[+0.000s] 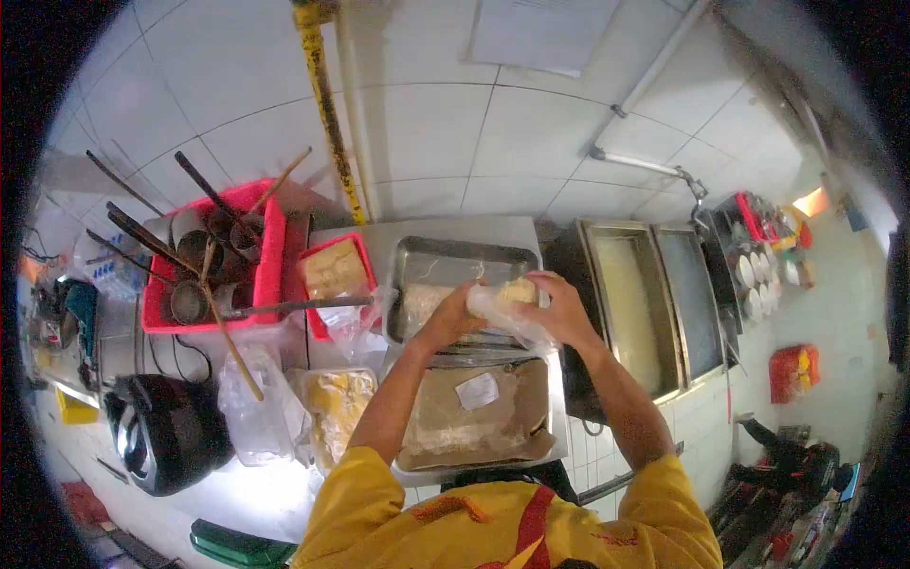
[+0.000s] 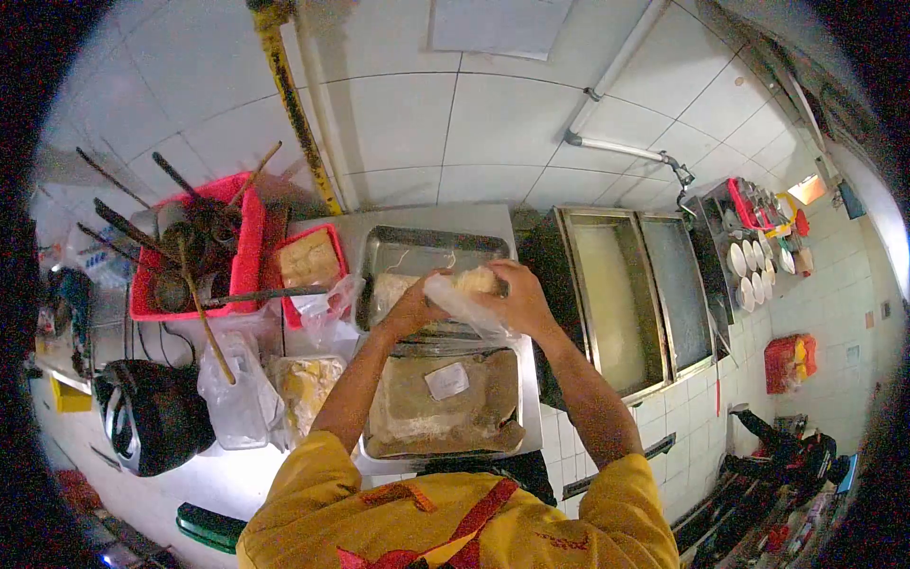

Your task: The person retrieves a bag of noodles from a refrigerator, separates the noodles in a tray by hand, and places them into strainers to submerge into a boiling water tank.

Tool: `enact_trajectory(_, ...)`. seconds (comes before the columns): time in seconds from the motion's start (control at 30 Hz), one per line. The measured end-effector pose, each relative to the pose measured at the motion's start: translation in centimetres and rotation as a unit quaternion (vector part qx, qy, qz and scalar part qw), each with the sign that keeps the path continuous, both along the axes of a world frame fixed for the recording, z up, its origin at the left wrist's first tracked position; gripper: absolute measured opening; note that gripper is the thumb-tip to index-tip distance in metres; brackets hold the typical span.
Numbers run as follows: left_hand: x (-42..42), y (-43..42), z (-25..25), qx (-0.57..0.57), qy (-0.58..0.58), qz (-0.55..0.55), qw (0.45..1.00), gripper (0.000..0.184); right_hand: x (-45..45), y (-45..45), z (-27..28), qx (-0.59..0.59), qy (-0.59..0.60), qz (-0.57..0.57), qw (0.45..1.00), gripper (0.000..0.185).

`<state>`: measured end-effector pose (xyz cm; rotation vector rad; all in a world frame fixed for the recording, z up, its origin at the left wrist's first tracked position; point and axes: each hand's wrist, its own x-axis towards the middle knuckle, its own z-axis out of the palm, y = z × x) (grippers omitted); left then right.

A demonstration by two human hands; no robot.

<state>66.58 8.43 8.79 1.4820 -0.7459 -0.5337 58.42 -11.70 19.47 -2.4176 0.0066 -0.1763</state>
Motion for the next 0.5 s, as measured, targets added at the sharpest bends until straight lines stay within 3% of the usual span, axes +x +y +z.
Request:
enact_trajectory(0.03, 0.1, -0.1, -0.5, -0.002, 0.0, 0.0, 1.0, 0.072, -0.3, -0.1, 0.6, -0.002, 0.0, 0.0, 1.0, 0.044)
enact_trajectory(0.07, 0.2, -0.3, -1.1, 0.012, 0.005, 0.003, 1.0, 0.071, -0.6, -0.2, 1.2, 0.16, 0.073, -0.049, 0.983, 0.042)
enact_trajectory(0.1, 0.3, -0.4, -1.6, 0.027, 0.011, 0.005, 1.0, 0.069, -0.8, -0.4, 1.7, 0.317, 0.144, -0.098, 0.932, 0.041)
enact_trajectory(0.13, 0.3, -0.5, -1.3, 0.025, 0.011, 0.006, 1.0, 0.069, -1.1, -0.4, 2.4, 0.316, 0.144, -0.098, 0.933, 0.041)
enact_trajectory(0.2, 0.2, -0.7, -0.7, 0.013, 0.025, 0.007, 1.0, 0.065, -1.7, -0.5, 3.2, 0.587, 0.014, -0.105, 0.803, 0.035)
enact_trajectory(0.23, 0.1, -0.8, -0.8, 0.014, 0.027, 0.005, 1.0, 0.065, -1.9, -1.9, 2.6, 0.651, 0.038, -0.104, 0.751, 0.041)
enact_trajectory(0.27, 0.1, -0.8, -0.9, -0.001, 0.041, 0.004, 0.999, 0.064, -2.5, -1.3, 4.5, 0.652, 0.038, -0.108, 0.75, 0.041)
enact_trajectory(0.33, 0.1, -0.8, -1.3, -0.015, 0.058, 0.002, 0.998, 0.062, -4.3, -0.6, 8.5, 0.741, -0.017, -0.001, 0.672, 0.049)
enact_trajectory(0.4, 0.3, -0.9, -2.0, -0.012, 0.016, 0.012, 1.0, 0.061, -6.1, -1.4, 8.3, 0.748, -0.033, -0.001, 0.663, 0.058)
enact_trajectory(0.47, 0.4, -1.0, -2.6, -0.014, 0.035, 0.008, 0.999, 0.061, -7.7, -1.0, 9.3, 0.732, 0.033, 0.189, 0.654, 0.066)
enact_trajectory(0.5, 0.4, -1.0, -2.9, -0.017, 0.053, 0.006, 0.998, 0.061, -7.7, -1.1, 9.5, 0.712, 0.148, 0.247, 0.641, 0.069)
